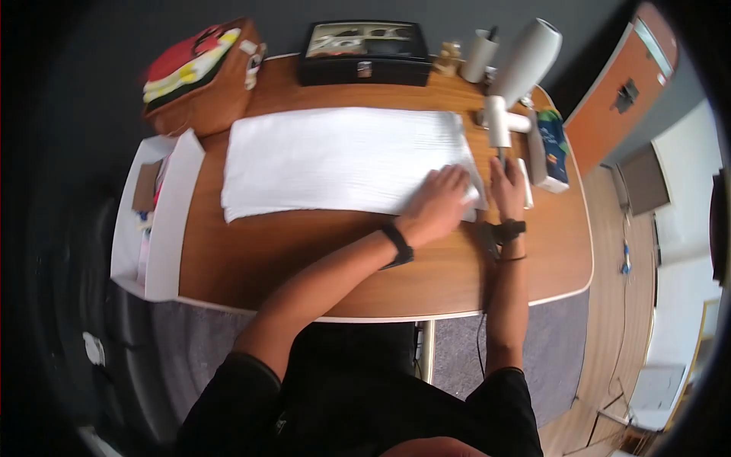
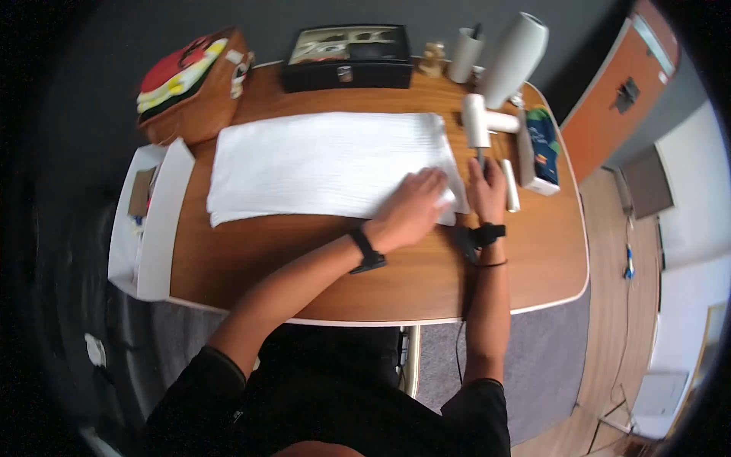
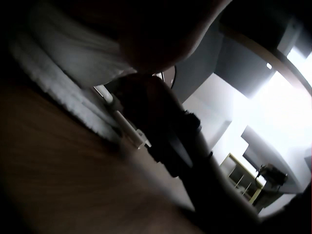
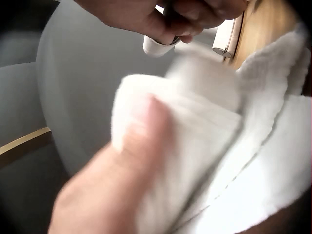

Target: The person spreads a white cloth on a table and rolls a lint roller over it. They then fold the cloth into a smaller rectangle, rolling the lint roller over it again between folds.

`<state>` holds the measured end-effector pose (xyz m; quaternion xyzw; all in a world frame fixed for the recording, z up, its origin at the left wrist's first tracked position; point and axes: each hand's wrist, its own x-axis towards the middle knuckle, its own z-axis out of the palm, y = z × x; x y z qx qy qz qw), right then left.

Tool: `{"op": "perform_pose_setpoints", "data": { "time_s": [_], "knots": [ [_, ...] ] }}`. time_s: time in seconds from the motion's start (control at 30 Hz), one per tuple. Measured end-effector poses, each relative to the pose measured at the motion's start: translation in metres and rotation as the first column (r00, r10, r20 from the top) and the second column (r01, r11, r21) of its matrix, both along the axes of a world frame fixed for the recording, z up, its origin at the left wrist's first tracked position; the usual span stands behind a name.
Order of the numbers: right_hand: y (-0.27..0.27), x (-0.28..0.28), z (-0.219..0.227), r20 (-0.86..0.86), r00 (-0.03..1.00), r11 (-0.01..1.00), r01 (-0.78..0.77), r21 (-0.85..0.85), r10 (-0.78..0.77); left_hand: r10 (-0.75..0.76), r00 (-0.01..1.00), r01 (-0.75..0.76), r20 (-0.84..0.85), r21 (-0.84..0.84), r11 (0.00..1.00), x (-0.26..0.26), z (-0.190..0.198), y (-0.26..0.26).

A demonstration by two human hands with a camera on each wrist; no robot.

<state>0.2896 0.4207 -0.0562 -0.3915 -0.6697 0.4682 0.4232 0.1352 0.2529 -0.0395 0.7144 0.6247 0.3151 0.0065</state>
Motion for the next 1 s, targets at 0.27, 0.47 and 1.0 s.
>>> {"op": "perform_pose_setpoints", "data": {
  "time_s": [0.27, 0.47, 1.0],
  "knots": [
    [-0.023, -0.007, 0.018, 0.149, 0.984, 0.995, -0.095, -0.024, 0.097, -0.024, 0.997, 0.013, -0.079, -0.141, 0.990, -0.027, 0.011, -0.052],
    [-0.032, -0.010, 0.020, 0.295, 0.948, 0.989, -0.140, 0.042, 0.122, 0.203, 0.974, -0.222, -0.105, -0.229, 0.948, -0.142, 0.046, -0.159],
    [-0.089, -0.010, 0.070, 0.735, 0.617, 0.855, -0.508, 0.101, 0.280, 0.423, 0.876, -0.461, -0.232, -0.144, 0.875, -0.270, 0.039, -0.274]
  ]
}}
